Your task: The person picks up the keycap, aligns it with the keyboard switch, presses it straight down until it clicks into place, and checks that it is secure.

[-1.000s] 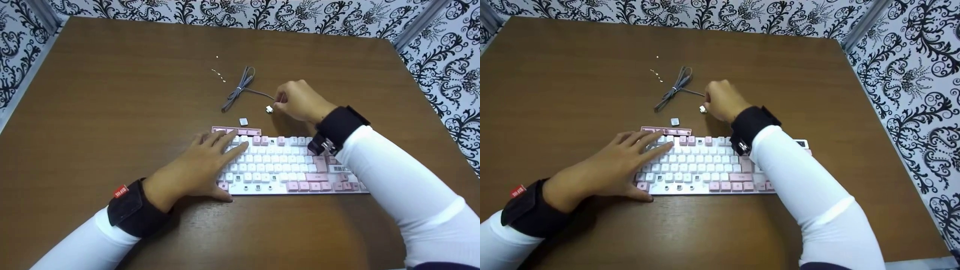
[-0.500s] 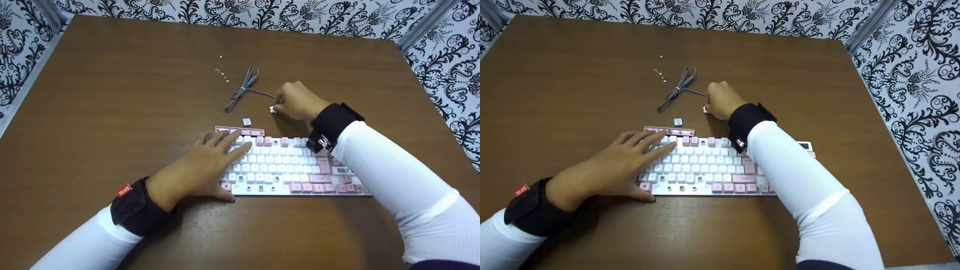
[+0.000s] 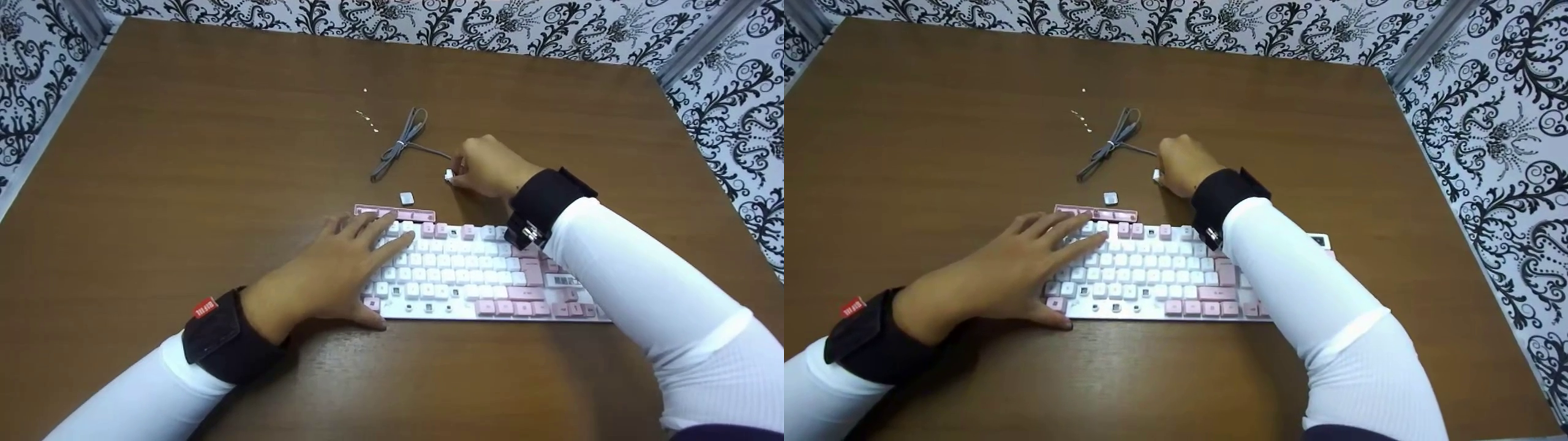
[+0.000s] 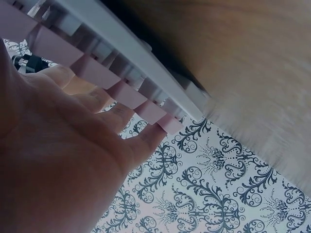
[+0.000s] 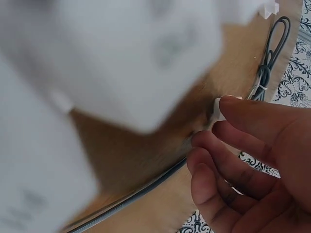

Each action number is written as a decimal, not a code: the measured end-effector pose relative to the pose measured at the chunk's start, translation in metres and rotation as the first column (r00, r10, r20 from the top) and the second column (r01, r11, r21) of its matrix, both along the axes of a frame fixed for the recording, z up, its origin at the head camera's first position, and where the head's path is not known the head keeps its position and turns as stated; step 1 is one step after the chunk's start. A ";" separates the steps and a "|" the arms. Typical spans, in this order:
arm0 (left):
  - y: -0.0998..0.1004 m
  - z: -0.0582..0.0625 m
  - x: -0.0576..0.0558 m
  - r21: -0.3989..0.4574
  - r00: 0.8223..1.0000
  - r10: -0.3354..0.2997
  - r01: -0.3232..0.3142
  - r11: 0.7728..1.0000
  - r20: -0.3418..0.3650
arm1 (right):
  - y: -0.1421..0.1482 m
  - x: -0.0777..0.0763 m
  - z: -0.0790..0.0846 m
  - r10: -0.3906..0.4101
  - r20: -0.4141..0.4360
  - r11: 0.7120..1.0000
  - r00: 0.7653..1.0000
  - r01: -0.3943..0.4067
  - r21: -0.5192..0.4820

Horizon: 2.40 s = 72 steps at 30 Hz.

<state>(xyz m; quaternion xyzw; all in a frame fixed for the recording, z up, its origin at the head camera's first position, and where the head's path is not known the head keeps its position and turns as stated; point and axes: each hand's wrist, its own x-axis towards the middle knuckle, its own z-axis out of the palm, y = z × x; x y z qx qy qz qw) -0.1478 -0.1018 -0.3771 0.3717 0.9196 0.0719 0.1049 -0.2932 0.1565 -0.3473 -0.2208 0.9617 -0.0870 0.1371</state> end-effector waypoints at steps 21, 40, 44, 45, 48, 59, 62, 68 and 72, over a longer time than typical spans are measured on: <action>0.001 0.001 0.001 -0.001 1.000 -0.015 0.015 1.000 -0.023 | 0.003 0.030 0.011 0.126 -0.146 0.977 0.981 -0.148 -0.153; 0.000 0.001 0.002 -0.009 1.000 0.006 -0.006 1.000 0.001 | 0.004 0.096 0.015 0.261 -0.268 0.942 0.928 -0.305 -0.138; 0.001 0.001 0.002 -0.013 1.000 0.012 -0.012 1.000 0.016 | 0.006 0.111 0.012 0.285 -0.320 0.934 0.903 -0.337 -0.120; 0.001 0.002 0.002 -0.012 1.000 0.013 -0.013 1.000 0.019 | 0.006 0.115 0.011 0.289 -0.332 0.933 0.898 -0.342 -0.113; 0.001 0.002 0.002 -0.014 1.000 0.012 -0.011 1.000 0.018 | 0.008 0.126 0.008 0.310 -0.365 0.926 0.878 -0.366 -0.095; 0.000 -0.001 0.001 0.003 1.000 -0.001 0.001 1.000 -0.003 | 0.010 0.154 -0.001 0.359 -0.349 0.900 0.866 -0.420 -0.117; 0.000 0.000 0.001 0.000 1.000 0.000 0.000 1.000 -0.002 | 0.011 0.159 -0.004 0.355 -0.344 0.898 0.869 -0.420 -0.133; 0.001 0.000 0.001 -0.003 1.000 0.001 -0.001 1.000 -0.005 | 0.013 0.165 -0.007 0.338 -0.346 0.897 0.875 -0.411 -0.163; 0.000 0.001 0.001 0.000 1.000 -0.001 0.001 1.000 -0.011 | 0.014 0.168 -0.008 0.341 -0.337 0.893 0.877 -0.414 -0.174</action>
